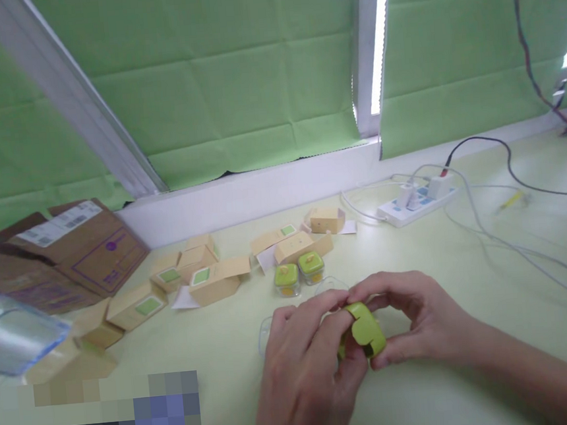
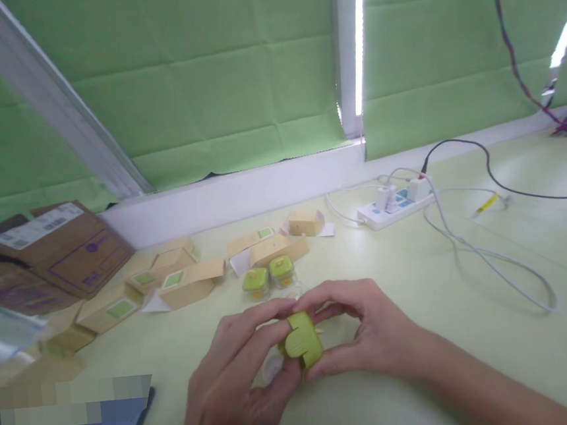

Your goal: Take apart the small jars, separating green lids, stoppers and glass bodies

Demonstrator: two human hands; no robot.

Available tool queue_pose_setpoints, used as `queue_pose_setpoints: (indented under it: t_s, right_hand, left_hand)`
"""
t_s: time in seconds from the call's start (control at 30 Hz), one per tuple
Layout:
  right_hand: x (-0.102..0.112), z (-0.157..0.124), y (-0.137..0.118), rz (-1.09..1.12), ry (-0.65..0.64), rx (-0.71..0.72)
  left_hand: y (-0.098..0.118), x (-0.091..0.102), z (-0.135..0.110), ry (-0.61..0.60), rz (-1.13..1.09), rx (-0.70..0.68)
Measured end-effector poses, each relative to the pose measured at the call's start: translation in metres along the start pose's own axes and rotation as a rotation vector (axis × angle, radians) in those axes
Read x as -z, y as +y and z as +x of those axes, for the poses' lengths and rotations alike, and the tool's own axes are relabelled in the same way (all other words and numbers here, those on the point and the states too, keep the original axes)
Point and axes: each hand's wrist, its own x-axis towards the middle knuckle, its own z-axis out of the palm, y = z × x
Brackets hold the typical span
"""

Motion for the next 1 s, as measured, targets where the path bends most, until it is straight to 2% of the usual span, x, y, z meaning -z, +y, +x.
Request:
queue_pose_setpoints:
  t_s: [0.13, 0.23, 0.3, 0.47, 0.6, 0.7, 0.77, 0.87, 0.93, 1.0]
  right_hand:
    - [-0.002, 0.002, -0.002, -0.027, 0.048, 0.015]
    - [-0.004, 0.003, -0.001, -0.015, 0.078, 0.02]
    - [-0.005, 0.003, 0.001, 0.01, 0.092, 0.027]
    - [-0.007, 0.002, -0.001, 0.021, 0.061, 0.03]
    - [-0.006, 0.004, -0.005, 0.046, 0.044, 0.031]
    - [0.004, 0.007, -0.004, 0.13, 0.132, 0.015]
    - [0.013, 0.009, 0.0, 0.175, 0.243, 0.012]
    - [0.025, 0.013, 0.01, 0.218, 0.366, 0.021]
    - [0.026, 0.014, 0.016, 0.239, 0.387, 0.006]
    - [0.023, 0.014, 0.018, 0.238, 0.355, -0.021]
  left_hand:
    - [-0.001, 0.0, 0.001, 0.073, 0.04, -0.011]
    - [-0.005, -0.001, -0.001, 0.085, 0.039, -0.005]
    - [-0.009, -0.001, -0.002, 0.071, 0.031, 0.003]
    - [-0.012, 0.002, -0.006, -0.065, 0.012, 0.04]
    - [-0.009, 0.008, -0.004, -0.041, 0.002, 0.046]
    - [-0.011, 0.015, 0.002, -0.002, 0.013, 0.068]
    - [-0.016, 0.018, 0.005, 0.034, 0.0, 0.141]
    - [-0.025, 0.018, 0.008, 0.054, -0.102, 0.329]
    - [-0.028, 0.016, 0.008, 0.02, -0.203, 0.45]
    - [-0.029, 0.015, 0.008, -0.012, -0.302, 0.543]
